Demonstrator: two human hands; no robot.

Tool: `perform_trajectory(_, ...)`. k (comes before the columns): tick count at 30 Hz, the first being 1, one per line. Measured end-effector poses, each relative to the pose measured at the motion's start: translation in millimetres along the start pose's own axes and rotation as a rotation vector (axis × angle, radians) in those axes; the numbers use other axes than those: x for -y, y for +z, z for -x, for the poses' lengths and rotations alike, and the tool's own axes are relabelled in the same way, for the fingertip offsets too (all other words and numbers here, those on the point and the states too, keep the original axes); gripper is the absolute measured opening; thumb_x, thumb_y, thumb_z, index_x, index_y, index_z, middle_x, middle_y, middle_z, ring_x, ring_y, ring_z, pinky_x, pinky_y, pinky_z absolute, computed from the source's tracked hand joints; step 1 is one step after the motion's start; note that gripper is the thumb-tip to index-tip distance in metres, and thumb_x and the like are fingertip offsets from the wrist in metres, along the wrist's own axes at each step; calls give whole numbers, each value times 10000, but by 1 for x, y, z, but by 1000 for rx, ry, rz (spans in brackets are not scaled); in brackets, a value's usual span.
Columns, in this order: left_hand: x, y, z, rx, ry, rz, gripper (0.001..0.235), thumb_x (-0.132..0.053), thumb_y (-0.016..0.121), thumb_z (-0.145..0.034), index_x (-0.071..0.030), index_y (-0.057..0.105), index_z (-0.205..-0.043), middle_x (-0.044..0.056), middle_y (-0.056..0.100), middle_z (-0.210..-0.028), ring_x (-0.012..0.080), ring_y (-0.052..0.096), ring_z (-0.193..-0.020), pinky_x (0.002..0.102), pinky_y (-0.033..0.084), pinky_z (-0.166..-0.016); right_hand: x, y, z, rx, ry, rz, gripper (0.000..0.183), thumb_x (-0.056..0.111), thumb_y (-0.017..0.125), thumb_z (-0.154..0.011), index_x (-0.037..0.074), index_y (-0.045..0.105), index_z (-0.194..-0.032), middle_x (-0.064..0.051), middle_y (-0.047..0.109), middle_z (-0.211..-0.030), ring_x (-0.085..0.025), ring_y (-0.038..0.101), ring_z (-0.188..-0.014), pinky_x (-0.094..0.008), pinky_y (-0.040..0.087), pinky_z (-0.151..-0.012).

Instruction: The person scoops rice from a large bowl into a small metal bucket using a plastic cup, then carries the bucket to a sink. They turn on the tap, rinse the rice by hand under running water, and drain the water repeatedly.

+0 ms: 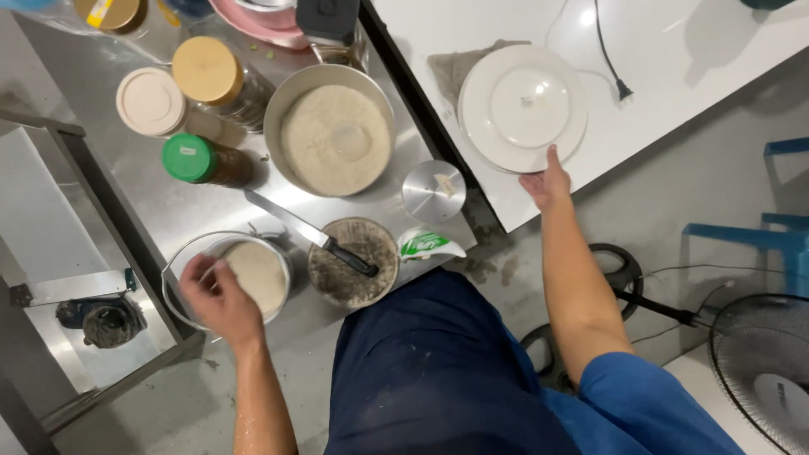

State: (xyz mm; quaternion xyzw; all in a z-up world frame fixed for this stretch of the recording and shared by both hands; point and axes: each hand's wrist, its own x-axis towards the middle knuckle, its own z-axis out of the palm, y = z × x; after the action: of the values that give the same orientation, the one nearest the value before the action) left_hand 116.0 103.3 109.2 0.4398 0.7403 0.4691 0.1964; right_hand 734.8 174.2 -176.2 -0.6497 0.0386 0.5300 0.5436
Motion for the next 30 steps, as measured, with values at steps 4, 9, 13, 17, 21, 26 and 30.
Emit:
perform_trajectory(4, -40, 78, 5, 272, 89, 46, 238, -131, 629, -1067, -19, 612, -1276, 77, 652, -1041, 151, 621, -904, 295, 522, -809, 15, 22, 13, -15, 61, -28, 799, 619, 677, -887, 70, 494, -1437, -170, 600, -1329, -385, 661, -1145, -522, 582, -978)
perform_trajectory(9, -141, 204, 8, 725, 127, 135, 409, -279, 682, -992, -62, 586, -1325, 91, 682, -1115, 172, 678, -981, 314, 575, -798, 30, 28, 33, 17, 76, 5, 853, 676, 660, -855, 59, 500, -1422, -174, 632, -1298, -371, 673, -1133, -523, 583, -958)
perform_trajectory(13, -143, 339, -4, 929, 82, 73, 738, -529, 697, -912, -1, 518, -1396, 173, 656, -1268, 258, 702, -1021, 381, 573, -895, 52, 26, 47, -68, 15, 102, 911, 707, 668, -842, -5, 520, -1390, -186, 663, -1244, -373, 698, -1055, -519, 604, -893)
perform_trajectory(17, -98, 454, -20, 1017, -111, -65, 1068, -697, 740, -830, 97, 399, -1458, 295, 578, -1350, 337, 636, -1220, 409, 519, -1018, 74, 23, 31, -163, -44, 248, 922, 719, 665, -837, -13, 527, -1380, -157, 689, -1201, -332, 706, -1014, -490, 608, -842)
perform_trajectory(21, -69, 511, -19, 1160, -201, -368, 1310, -772, 750, -735, 126, 223, -1531, 387, 411, -1447, 440, 596, -1228, 429, 548, -997, 89, 19, 4, -138, -59, 348, 926, 726, 669, -820, 17, 508, -1395, -127, 689, -1219, -268, 704, -1053, -437, 606, -820)
perform_trajectory(26, -53, 539, -6, 1256, -304, -350, 1374, -724, 776, -665, 216, 199, -1485, 329, 667, -1305, 347, 735, -1112, 343, 581, -963, 105, 36, 14, -69, -24, 353, 914, 661, 728, -800, 13, 499, -1403, -150, 666, -1271, -271, 686, -1098, -463, 593, -835)
perform_trajectory(30, -54, 541, 6, 1163, -429, -208, 1402, -558, 882, -654, 226, 72, -1487, 330, 636, -1303, 341, 733, -1083, 334, 596, -939, 103, 43, 9, -74, -48, 260, 894, 472, 847, -754, -27, 480, -1399, -198, 653, -1301, -303, 684, -1129, -484, 593, -910)
